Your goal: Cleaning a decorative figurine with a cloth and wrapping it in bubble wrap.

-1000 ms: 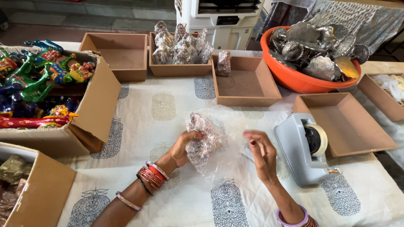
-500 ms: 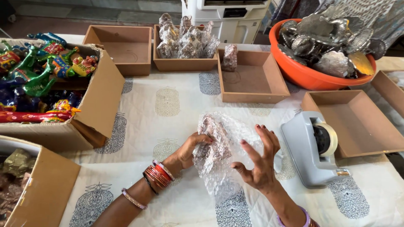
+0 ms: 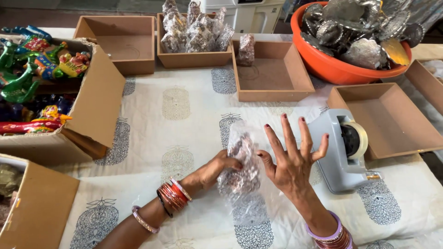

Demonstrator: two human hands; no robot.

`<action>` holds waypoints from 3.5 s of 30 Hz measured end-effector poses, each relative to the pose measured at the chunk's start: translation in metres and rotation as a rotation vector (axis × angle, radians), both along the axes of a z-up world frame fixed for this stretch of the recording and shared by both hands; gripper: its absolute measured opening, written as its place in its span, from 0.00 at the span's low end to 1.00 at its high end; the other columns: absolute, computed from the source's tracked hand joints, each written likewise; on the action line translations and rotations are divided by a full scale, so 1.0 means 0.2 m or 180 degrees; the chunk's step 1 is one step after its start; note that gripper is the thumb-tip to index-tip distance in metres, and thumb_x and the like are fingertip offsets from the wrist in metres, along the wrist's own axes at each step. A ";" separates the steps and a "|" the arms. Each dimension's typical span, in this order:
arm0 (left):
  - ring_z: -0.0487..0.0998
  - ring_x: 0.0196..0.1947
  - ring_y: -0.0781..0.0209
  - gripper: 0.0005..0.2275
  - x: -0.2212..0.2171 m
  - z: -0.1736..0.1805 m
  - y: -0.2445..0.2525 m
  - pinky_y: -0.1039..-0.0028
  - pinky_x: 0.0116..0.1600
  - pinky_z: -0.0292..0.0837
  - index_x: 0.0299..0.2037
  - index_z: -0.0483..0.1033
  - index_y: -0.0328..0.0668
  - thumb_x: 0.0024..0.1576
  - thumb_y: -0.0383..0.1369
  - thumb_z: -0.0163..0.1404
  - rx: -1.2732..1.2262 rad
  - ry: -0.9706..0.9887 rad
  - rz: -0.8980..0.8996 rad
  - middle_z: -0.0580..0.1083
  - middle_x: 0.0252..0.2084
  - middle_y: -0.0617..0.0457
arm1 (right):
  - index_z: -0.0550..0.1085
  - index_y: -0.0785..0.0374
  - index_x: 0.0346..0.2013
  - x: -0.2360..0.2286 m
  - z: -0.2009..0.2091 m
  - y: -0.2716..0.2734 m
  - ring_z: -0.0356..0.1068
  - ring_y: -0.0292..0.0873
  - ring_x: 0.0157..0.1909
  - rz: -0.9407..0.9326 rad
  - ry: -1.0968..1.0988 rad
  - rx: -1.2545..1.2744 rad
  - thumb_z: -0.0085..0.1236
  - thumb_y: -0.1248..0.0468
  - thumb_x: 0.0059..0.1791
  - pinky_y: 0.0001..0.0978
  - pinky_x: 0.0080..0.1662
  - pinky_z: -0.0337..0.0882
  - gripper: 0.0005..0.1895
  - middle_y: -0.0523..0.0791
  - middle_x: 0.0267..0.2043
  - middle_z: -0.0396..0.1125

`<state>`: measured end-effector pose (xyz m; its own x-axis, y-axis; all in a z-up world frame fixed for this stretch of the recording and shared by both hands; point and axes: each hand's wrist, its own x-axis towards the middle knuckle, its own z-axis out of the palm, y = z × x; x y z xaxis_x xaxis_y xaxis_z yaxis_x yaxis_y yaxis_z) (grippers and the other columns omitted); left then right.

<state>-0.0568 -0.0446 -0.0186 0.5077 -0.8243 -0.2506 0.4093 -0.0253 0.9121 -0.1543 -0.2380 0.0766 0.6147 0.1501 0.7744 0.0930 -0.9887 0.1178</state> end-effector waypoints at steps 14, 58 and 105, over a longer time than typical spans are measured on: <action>0.71 0.58 0.45 0.30 -0.05 0.10 0.05 0.52 0.67 0.60 0.53 0.69 0.19 0.50 0.45 0.52 0.0791 -0.1062 -0.0337 0.72 0.50 0.36 | 0.81 0.64 0.39 0.12 0.12 0.04 0.76 0.36 0.33 0.1417 0.1569 0.2123 0.62 0.63 0.51 0.28 0.33 0.73 0.08 0.45 0.35 0.77; 0.54 0.71 0.32 0.49 0.29 0.16 0.27 0.45 0.70 0.52 0.70 0.48 0.26 0.48 0.42 0.72 0.0708 -0.2731 0.0358 0.53 0.70 0.24 | 0.59 0.60 0.66 0.16 -0.38 -0.20 0.72 0.45 0.38 0.1223 0.2386 0.4024 0.62 0.65 0.47 0.35 0.37 0.73 0.35 0.51 0.40 0.73; 0.74 0.54 0.43 0.14 -0.27 -0.14 0.10 0.56 0.63 0.73 0.54 0.60 0.24 0.63 0.23 0.50 -0.0672 -0.0585 0.2272 0.71 0.51 0.31 | 0.54 0.62 0.65 0.02 -0.29 -0.08 0.71 0.44 0.55 0.2268 0.2198 0.4146 0.61 0.76 0.40 0.38 0.53 0.78 0.42 0.52 0.62 0.60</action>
